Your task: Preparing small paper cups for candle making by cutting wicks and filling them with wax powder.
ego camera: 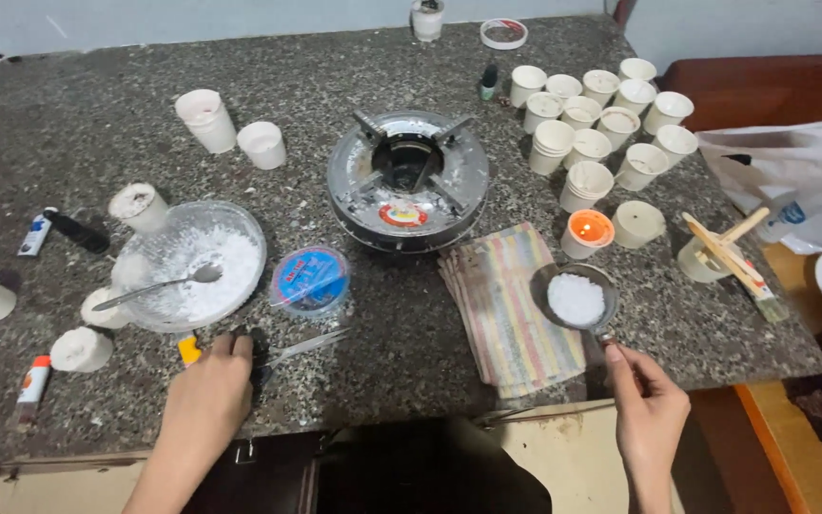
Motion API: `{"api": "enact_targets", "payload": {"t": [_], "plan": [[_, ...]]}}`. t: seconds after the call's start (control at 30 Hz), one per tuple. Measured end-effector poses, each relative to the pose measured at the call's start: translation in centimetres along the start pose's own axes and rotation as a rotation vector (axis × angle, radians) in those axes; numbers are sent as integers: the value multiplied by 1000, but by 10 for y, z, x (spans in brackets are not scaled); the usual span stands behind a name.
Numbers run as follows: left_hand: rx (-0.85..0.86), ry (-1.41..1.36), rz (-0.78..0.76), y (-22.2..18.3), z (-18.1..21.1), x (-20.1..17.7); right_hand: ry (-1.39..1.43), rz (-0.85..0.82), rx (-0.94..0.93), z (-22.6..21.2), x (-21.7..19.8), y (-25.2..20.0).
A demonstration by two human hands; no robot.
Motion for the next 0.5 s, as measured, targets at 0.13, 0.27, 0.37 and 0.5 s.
{"api": "enact_targets", "payload": {"t": [0.13, 0.27, 0.37, 0.5], "plan": [[40, 48, 23, 6, 2, 0, -70, 73, -23, 9, -12, 3], [46, 69, -73, 4, 1, -9, -258, 167, -47, 21, -18, 13], [52, 32, -113, -9, 2, -30, -370, 170, -64, 26, -24, 22], [81, 14, -137, -24, 0, -46, -307, 117, -138, -2, -27, 20]]}}
Point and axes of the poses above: each hand's wrist, its own y-axis towards the middle knuckle, its own x-axis out of the palm, z = x × y, the point moved 2 cm from there along y, towards the middle knuckle, and after that the axes turned 14 degrees about -z, right-handed, at the moved point
